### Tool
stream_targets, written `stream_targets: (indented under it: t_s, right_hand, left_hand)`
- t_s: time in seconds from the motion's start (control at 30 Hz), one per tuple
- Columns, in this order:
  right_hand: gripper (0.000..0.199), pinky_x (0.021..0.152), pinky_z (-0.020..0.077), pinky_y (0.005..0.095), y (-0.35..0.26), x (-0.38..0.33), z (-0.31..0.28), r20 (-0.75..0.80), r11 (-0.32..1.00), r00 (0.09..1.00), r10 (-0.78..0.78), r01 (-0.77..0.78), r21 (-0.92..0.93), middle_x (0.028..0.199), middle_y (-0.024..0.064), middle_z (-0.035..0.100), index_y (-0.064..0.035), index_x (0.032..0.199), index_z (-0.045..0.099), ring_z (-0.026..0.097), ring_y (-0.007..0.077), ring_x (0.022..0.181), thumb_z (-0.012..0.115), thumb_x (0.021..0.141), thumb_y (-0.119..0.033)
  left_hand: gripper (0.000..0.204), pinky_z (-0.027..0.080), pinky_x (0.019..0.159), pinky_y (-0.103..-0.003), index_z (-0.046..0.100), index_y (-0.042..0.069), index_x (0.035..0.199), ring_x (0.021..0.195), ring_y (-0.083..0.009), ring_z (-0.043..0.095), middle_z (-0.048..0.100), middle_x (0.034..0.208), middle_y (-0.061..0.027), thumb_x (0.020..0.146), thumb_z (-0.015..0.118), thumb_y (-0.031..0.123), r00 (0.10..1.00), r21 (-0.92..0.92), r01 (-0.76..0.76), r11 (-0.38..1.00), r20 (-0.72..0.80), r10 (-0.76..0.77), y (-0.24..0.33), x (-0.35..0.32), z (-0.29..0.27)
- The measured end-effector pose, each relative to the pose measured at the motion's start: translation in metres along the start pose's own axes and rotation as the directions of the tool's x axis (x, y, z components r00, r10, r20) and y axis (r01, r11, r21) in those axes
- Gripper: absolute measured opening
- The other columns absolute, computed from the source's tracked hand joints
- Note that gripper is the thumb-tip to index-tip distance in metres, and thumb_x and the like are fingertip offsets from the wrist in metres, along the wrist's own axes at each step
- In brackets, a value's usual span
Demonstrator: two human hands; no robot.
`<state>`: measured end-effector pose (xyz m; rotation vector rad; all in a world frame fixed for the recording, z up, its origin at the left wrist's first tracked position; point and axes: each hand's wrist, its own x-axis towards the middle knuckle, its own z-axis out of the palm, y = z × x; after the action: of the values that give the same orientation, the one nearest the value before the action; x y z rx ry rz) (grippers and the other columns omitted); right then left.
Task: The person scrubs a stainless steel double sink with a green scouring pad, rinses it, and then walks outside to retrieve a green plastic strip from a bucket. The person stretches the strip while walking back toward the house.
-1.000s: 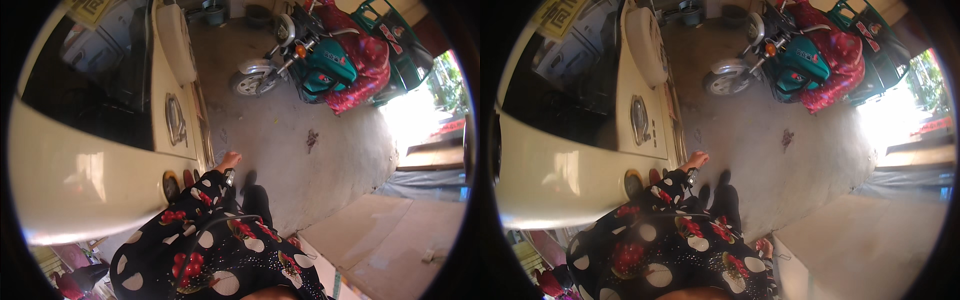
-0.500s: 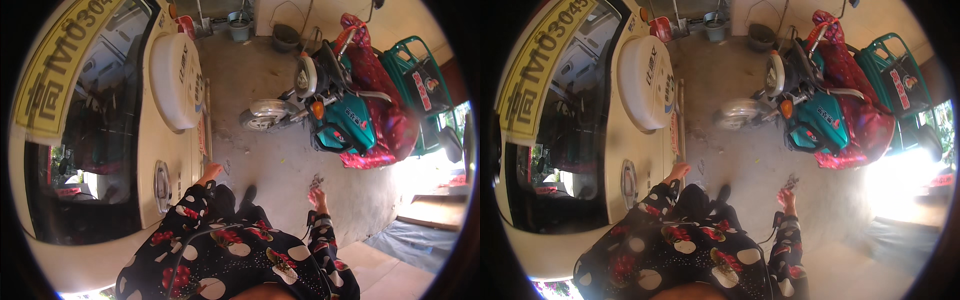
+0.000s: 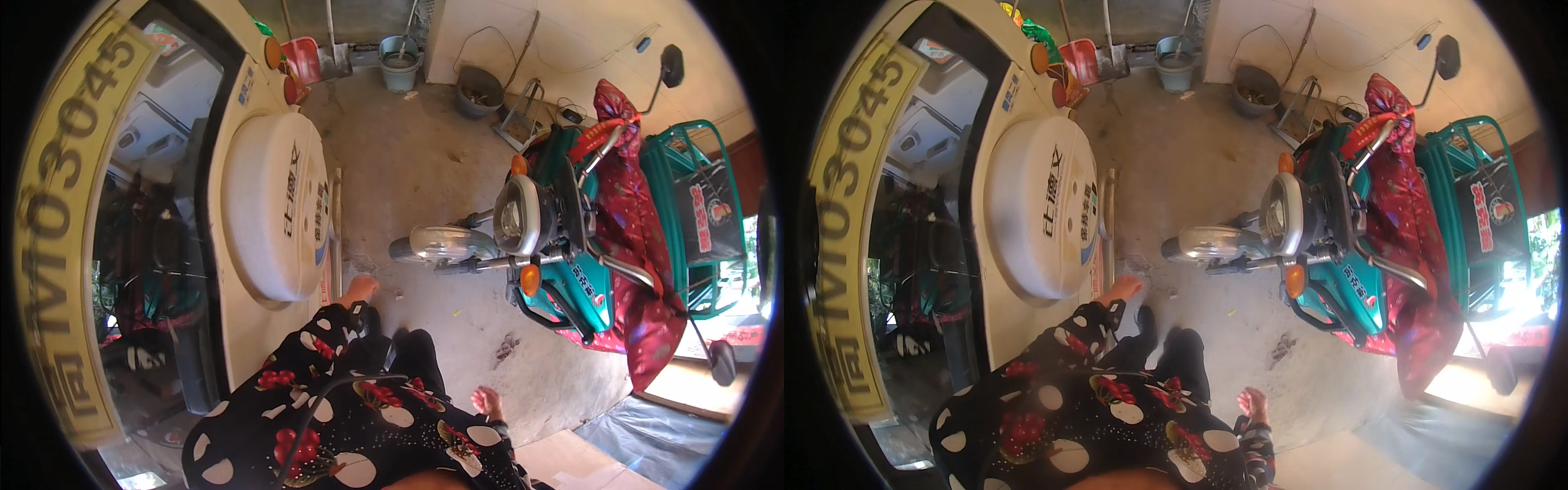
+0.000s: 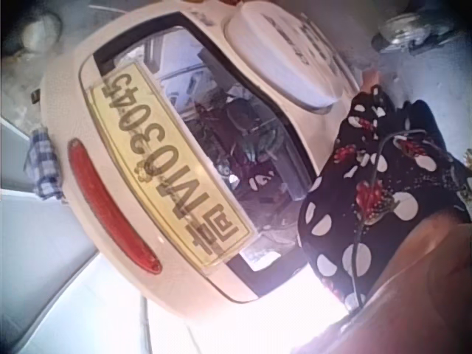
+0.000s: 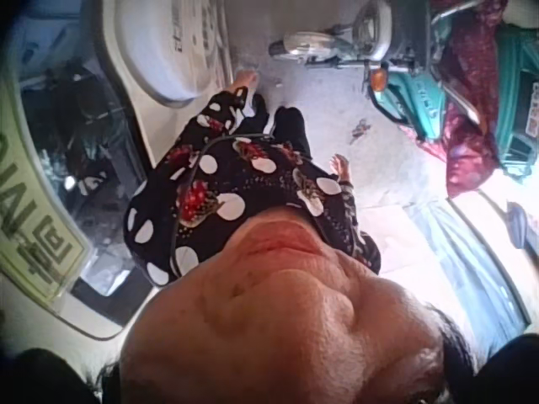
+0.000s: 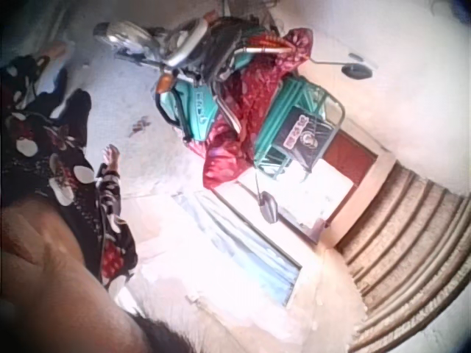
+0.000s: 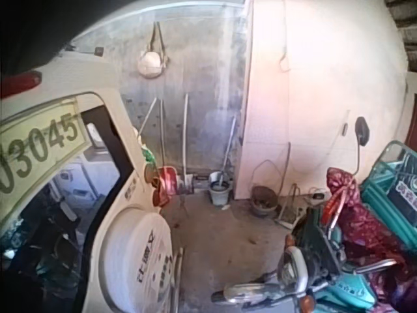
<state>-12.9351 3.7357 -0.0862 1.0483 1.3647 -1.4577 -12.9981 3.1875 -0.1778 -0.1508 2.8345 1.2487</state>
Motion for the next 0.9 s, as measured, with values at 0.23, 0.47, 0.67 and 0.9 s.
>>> stream_targets:
  t_s: [0.23, 0.47, 0.67, 0.9]
  right_hand:
    - [0.027, 0.075, 0.0517, 0.0381, 0.010, 0.007, 0.024, 0.044, 0.979, 0.978, -0.205, 0.205, 0.004, 0.091, 0.0138, 0.059, 0.0020, 0.104, 0.053, 0.060, 0.0262, 0.084, 0.059, 0.082, -0.013]
    - [0.024, 0.071, 0.0513, 0.0347, -0.150, 0.018, 0.118, 0.171, 0.871, 0.948, -0.269, 0.315, -0.376, 0.092, 0.0104, 0.060, -0.0023, 0.105, 0.054, 0.062, 0.0225, 0.083, 0.058, 0.084, -0.014]
    - [0.024, 0.066, 0.0503, 0.0323, -0.255, 0.038, 0.154, -0.029, 0.947, 0.984, -0.178, 0.163, -0.276, 0.091, 0.0086, 0.061, -0.0053, 0.105, 0.055, 0.063, 0.0206, 0.081, 0.058, 0.085, -0.017]
    - [0.023, 0.066, 0.0504, 0.0329, -0.370, 0.103, 0.208, -0.076, 0.951, 0.981, -0.180, 0.154, -0.268, 0.091, 0.0087, 0.061, -0.0056, 0.105, 0.055, 0.063, 0.0209, 0.081, 0.057, 0.085, -0.017]
  left_hand:
    - [0.012, 0.043, 0.053, -0.040, 0.062, 0.013, 0.060, 0.064, -0.0274, 0.060, 0.061, 0.063, -0.0092, 0.066, 0.057, 0.022, 0.912, -0.151, 0.393, 0.907, 0.192, -0.363, -0.032, 0.071, -0.025]
    - [0.014, 0.044, 0.056, -0.037, 0.062, 0.012, 0.058, 0.063, -0.0236, 0.059, 0.061, 0.065, -0.0083, 0.067, 0.054, 0.020, 0.766, -0.346, 0.632, 0.694, 0.139, -0.628, -0.022, 0.157, -0.082]
    - [0.018, 0.040, 0.048, -0.032, 0.061, 0.005, 0.062, 0.052, -0.0161, 0.053, 0.057, 0.060, -0.0061, 0.071, 0.056, 0.020, 0.876, -0.432, 0.442, 0.786, 0.019, -0.482, -0.038, 0.230, -0.134]
    - [0.010, 0.044, 0.052, -0.038, 0.060, 0.009, 0.064, 0.058, -0.0237, 0.059, 0.059, 0.061, -0.0079, 0.068, 0.057, 0.017, 0.893, 0.075, 0.437, 0.896, 0.081, -0.442, -0.118, 0.327, -0.170]
